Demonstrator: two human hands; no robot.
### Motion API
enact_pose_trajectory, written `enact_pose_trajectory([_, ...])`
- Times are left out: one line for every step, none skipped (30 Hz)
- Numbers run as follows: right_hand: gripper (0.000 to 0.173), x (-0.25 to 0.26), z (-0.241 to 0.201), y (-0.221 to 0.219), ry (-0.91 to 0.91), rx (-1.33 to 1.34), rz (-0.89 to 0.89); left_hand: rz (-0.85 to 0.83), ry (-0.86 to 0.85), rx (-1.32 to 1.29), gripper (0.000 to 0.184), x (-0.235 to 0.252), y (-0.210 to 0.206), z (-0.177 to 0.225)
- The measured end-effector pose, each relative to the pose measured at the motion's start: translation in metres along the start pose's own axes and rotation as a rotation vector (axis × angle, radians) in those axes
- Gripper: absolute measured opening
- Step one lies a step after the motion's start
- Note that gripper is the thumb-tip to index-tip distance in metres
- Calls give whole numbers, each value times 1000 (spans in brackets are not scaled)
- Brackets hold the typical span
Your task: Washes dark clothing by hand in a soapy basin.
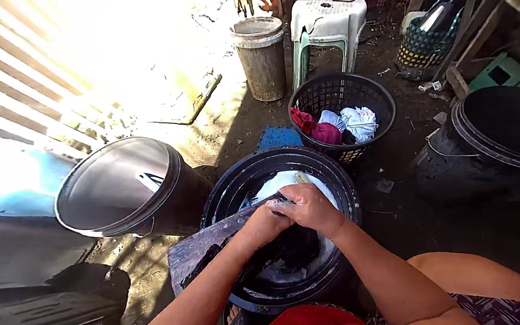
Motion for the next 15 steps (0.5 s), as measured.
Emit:
enact_pose_trajectory([28, 1, 3, 2, 1, 82, 32, 23, 62, 26, 14, 0, 4, 6])
enact_pose_trajectory([29, 1, 8, 3, -41, 215, 8, 88, 145, -3, 14, -2, 10, 10])
enact_pose_trajectory([44, -2, 14, 3, -151, 375, -101, 185, 215, -81, 18, -4, 15, 13])
enact_pose_trajectory([61, -7, 24, -3, -272, 501, -210, 289, 269, -212, 19, -6, 22, 17])
enact_pose_trajectory([68, -16, 39, -12, -357, 531, -285, 376, 287, -370, 20, -9, 31, 27])
enact_pose_trajectory([64, -27, 58, -23, -403, 451, -346, 457, 265, -518, 17, -12, 42, 41])
enact_pose_trajectory([57, -38, 79, -33, -473, 317, -427, 531, 218, -645, 13, -16, 53, 54])
enact_pose_trajectory([51, -48, 98, -41, -518, 177, -483, 596, 151, -744, 10, -20, 66, 61])
enact_pose_trajectory([46, -50, 107, -41, -536, 74, -520, 656, 85, -806, 11, -25, 78, 62])
enact_pose_trajectory([42, -43, 103, -34, -539, 45, -494, 696, 12, -849, 11, -31, 91, 55])
enact_pose_trajectory([38, -31, 88, -21, -529, 106, -387, 697, -54, -886, 10, -38, 104, 40])
enact_pose_trajectory([36, -18, 69, -5, -505, 228, -250, 678, -109, -939, 14, -45, 115, 22])
enact_pose_trajectory([34, -8, 54, 11, -463, 409, -112, 654, -141, -1029, 18, -51, 119, 3])
enact_pose_trajectory([34, -1, 48, 26, -422, 620, 1, 640, -146, -1138, 20, -55, 113, -11])
enact_pose_trajectory([35, 4, 53, 35, -385, 786, 79, 642, -114, -1242, 20, -56, 100, -21])
Point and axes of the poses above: each hand's wrist, its own x-axis towards the middle knuckle, its own y-axis out of the back of the hand, z = x × y, the point moved 3 cm from there along x, towards the middle knuckle, and after that the axes turned 2 degrees about -x, right-handed, at the moved point
